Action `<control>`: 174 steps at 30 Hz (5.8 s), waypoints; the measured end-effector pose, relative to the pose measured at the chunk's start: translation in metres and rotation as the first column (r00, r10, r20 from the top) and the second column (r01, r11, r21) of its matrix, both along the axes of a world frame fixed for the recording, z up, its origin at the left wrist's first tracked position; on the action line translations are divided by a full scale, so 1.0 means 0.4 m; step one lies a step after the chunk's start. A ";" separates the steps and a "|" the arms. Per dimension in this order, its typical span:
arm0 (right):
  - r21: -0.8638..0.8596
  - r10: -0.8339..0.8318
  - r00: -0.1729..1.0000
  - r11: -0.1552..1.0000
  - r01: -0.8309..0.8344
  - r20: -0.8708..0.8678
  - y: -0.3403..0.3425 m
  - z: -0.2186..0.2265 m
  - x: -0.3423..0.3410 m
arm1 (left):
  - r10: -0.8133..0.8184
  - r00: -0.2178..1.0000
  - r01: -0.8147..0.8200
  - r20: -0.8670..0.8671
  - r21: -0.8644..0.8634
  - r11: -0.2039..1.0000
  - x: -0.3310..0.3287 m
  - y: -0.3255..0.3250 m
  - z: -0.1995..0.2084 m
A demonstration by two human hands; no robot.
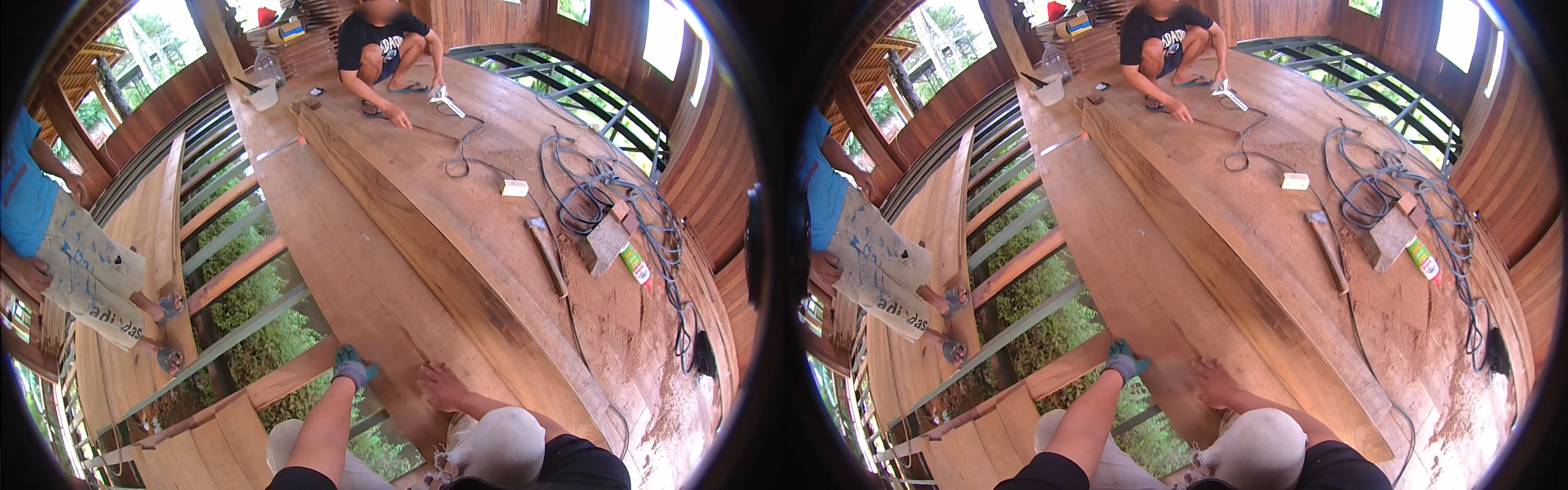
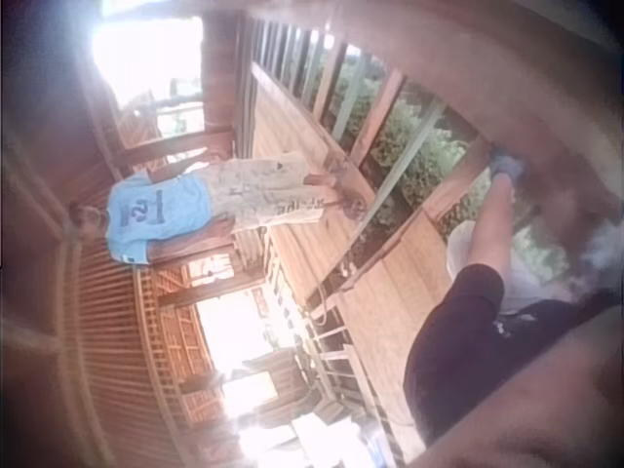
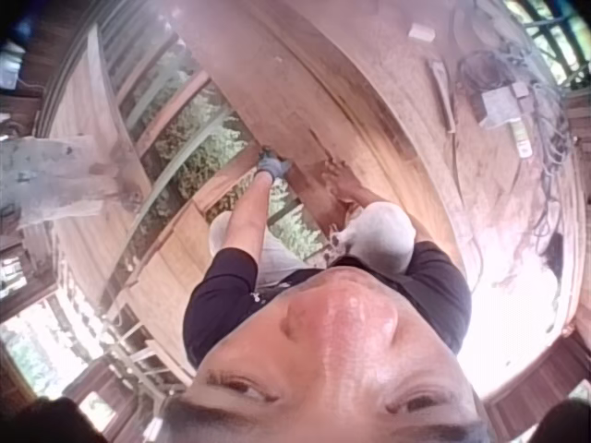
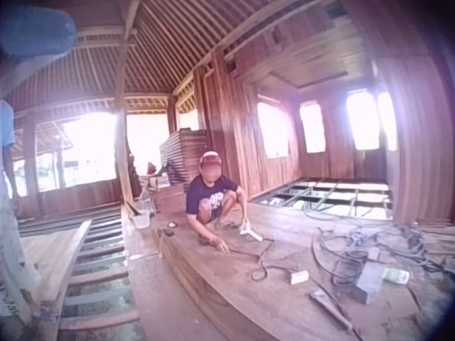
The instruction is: The person assists in installing wooden floor planks by positioning and aligning them while a coworker uses a power tool to secure the planks. The person also retrieves items from a box and moves around the partially completed floor area.
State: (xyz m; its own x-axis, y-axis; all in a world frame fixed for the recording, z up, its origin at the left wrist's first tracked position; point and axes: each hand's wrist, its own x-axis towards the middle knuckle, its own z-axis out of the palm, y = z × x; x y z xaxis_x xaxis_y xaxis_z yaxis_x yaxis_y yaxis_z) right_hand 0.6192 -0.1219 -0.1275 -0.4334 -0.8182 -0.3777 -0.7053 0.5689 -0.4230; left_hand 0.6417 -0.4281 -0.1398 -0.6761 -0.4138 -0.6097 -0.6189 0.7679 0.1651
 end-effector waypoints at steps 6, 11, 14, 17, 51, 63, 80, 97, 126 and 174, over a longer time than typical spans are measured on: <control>-0.049 -0.089 0.995 0.995 0.091 0.034 0.021 0.016 -0.014 | -0.006 1.000 0.006 -0.019 0.007 1.000 -0.001 0.021 0.006; -0.539 -0.515 0.846 0.676 0.502 0.141 0.095 0.175 -0.078 | -0.020 0.999 0.022 0.042 -0.035 0.999 0.017 -0.016 -0.008; -0.730 -0.814 0.553 0.486 0.481 -0.177 0.313 0.282 -0.176 | -0.051 0.995 0.055 0.083 -0.049 0.997 0.012 -0.005 0.001; -0.366 -0.818 0.376 0.542 0.756 -0.436 0.514 0.382 -0.151 | -0.100 0.992 0.103 0.082 -0.024 0.994 0.004 -0.004 0.035; -0.297 -0.749 0.492 0.641 0.707 -0.445 0.434 0.261 0.191 | 0.373 0.863 0.005 -0.340 0.745 0.667 -0.166 0.583 0.308; -0.297 -0.741 0.489 0.648 0.701 -0.461 0.424 0.265 0.188 | 0.354 0.873 0.029 -0.337 0.758 0.652 -0.169 0.563 0.312; -0.133 -0.786 0.548 0.599 0.790 -0.284 0.490 0.255 0.165 | 0.485 0.813 0.000 -0.321 0.834 0.552 -0.184 0.563 0.242; -0.106 -0.844 0.518 0.533 0.839 -0.141 0.479 0.335 0.284 | 0.508 0.596 -0.355 0.622 0.771 -0.528 -0.038 0.619 0.180; -0.070 -0.649 0.747 0.746 0.662 0.146 0.303 0.486 0.044 | 0.963 0.165 -0.028 0.213 0.977 -0.212 0.039 0.258 0.227; 0.166 -0.934 0.286 0.324 0.931 0.215 -0.462 0.766 1.050 | -0.280 0.945 0.326 -0.170 0.558 0.763 0.816 -0.453 0.838</control>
State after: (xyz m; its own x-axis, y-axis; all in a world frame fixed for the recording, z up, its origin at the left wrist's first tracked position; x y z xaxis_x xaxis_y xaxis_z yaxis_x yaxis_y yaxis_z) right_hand 1.0391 -0.3067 0.1788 -0.8015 0.0821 -0.5923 0.4227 0.7784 -0.4641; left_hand 0.9682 -0.6095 0.1953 -0.7576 0.2289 -0.6113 -0.3388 0.6626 0.6679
